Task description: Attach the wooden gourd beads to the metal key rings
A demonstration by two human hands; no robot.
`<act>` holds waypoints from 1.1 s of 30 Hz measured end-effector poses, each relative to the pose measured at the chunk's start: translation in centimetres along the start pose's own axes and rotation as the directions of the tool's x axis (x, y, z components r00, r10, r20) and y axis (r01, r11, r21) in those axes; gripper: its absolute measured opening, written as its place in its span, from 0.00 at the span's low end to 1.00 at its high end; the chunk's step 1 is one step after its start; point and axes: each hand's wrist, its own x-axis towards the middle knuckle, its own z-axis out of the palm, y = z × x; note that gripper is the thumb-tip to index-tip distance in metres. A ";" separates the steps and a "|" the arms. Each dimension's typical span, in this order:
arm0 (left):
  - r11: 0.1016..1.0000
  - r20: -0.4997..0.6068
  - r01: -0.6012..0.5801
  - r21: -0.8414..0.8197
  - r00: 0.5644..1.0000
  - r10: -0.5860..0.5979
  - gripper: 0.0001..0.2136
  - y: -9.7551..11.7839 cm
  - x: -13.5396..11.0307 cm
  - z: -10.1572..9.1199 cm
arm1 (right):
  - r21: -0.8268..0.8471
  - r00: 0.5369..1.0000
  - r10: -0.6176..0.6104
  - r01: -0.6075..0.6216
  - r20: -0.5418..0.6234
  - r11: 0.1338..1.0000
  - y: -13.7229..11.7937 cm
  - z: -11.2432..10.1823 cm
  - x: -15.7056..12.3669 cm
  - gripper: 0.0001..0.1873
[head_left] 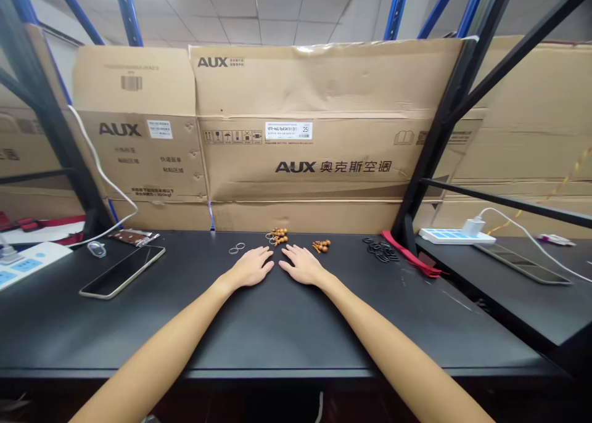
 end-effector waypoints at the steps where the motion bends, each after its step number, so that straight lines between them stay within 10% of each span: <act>1: 1.000 -0.001 0.000 -0.001 1.000 0.000 0.25 0.0 0.0 0.0 | 0.001 1.000 -0.001 0.001 -0.001 1.000 0.0 0.0 0.0 0.34; 15: 1.000 -0.010 0.009 0.007 1.000 -0.009 0.24 0.4 -0.1 -0.3 | 0.001 1.000 -0.007 0.007 -0.020 1.000 0.0 0.1 0.0 0.33; 24: 0.804 -0.131 0.531 0.267 0.847 -0.516 0.30 3.0 -0.8 -1.8 | -0.158 0.927 0.187 -0.248 -0.326 0.956 1.5 -0.6 0.0 0.25; 28: 0.844 -0.083 0.447 0.297 0.893 -0.443 0.25 3.4 -1.0 -2.0 | -0.112 0.862 0.357 -0.420 -0.361 0.900 2.5 -1.4 -0.4 0.25; 33: 0.983 -0.009 0.087 0.163 0.996 -0.087 0.13 3.4 -0.9 -1.7 | -0.078 0.903 0.338 -0.370 -0.267 0.926 1.9 -1.9 -0.7 0.22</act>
